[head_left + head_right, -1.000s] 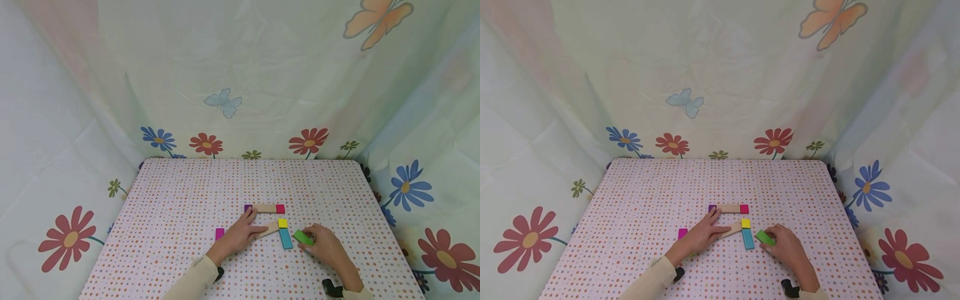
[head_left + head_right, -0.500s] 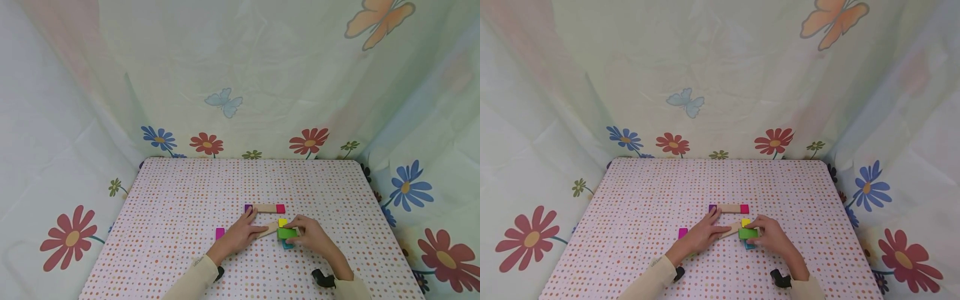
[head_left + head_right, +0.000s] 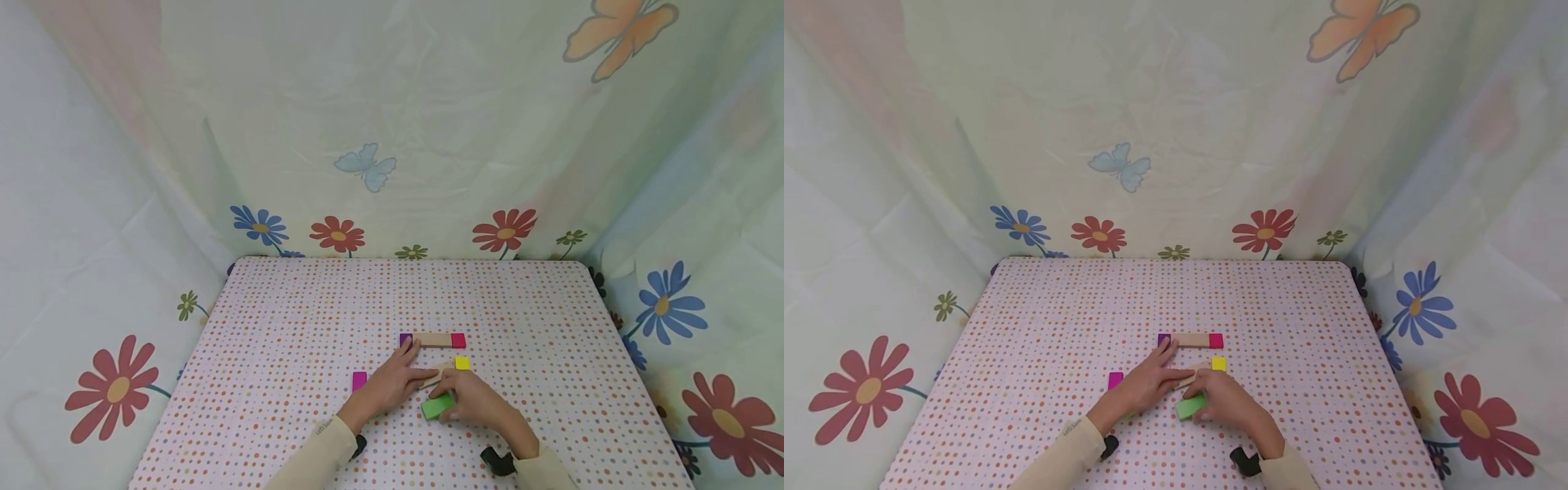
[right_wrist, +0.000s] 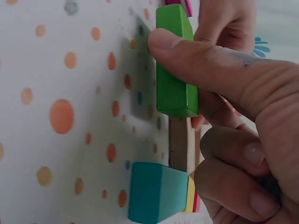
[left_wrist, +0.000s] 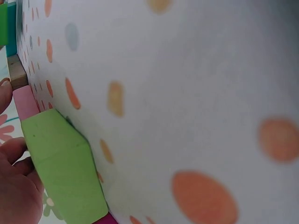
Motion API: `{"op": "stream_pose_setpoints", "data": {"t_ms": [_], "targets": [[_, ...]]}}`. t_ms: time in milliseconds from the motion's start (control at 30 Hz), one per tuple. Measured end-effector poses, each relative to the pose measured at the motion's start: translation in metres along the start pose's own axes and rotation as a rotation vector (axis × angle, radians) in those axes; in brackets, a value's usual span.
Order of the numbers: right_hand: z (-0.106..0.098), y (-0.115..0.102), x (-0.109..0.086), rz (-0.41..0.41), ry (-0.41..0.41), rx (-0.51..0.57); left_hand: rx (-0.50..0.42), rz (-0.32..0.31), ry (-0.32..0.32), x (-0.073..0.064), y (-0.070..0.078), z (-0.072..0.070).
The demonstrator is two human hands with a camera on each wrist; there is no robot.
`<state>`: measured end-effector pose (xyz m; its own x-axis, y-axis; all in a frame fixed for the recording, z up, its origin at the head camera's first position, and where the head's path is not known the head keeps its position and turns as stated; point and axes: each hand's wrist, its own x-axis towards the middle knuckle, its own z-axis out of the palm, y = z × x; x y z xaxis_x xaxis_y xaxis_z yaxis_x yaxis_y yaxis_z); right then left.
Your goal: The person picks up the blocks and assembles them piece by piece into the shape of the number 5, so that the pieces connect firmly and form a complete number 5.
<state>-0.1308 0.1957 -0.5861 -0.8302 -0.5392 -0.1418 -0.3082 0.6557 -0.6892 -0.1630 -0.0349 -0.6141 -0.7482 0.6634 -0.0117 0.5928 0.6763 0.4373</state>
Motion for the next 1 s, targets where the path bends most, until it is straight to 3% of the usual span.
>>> {"op": "stream_pose_setpoints", "data": {"t_ms": [167,333,400,467,567,633,733,867,1000], "targets": [[0.008,-0.001,0.000,0.056,-0.012,-0.065,0.002,-0.003,-0.003,0.000,0.000,0.002],[-0.001,0.001,-0.003,0.032,-0.010,-0.066,0.018,-0.007,-0.008,0.000,0.000,0.001],[-0.009,0.004,-0.006,0.014,0.050,-0.054,0.026,-0.006,-0.009,0.000,0.000,0.001],[-0.017,0.010,-0.009,0.016,0.160,-0.062,0.030,-0.007,-0.010,0.000,0.000,0.001],[-0.025,0.023,-0.015,0.047,0.334,-0.166,0.028,-0.007,-0.016,0.001,0.001,0.001],[-0.027,0.032,-0.021,0.078,0.384,-0.238,0.021,-0.009,-0.027,0.002,0.001,0.001],[-0.025,0.043,-0.028,0.085,0.342,-0.289,0.010,-0.014,-0.040,0.002,0.001,0.001],[-0.020,0.053,-0.031,0.072,0.246,-0.262,0.007,-0.015,-0.030,0.001,-0.001,0.001],[-0.013,0.057,-0.031,0.077,0.245,-0.254,-0.004,-0.012,-0.027,0.000,-0.001,0.000]]}}
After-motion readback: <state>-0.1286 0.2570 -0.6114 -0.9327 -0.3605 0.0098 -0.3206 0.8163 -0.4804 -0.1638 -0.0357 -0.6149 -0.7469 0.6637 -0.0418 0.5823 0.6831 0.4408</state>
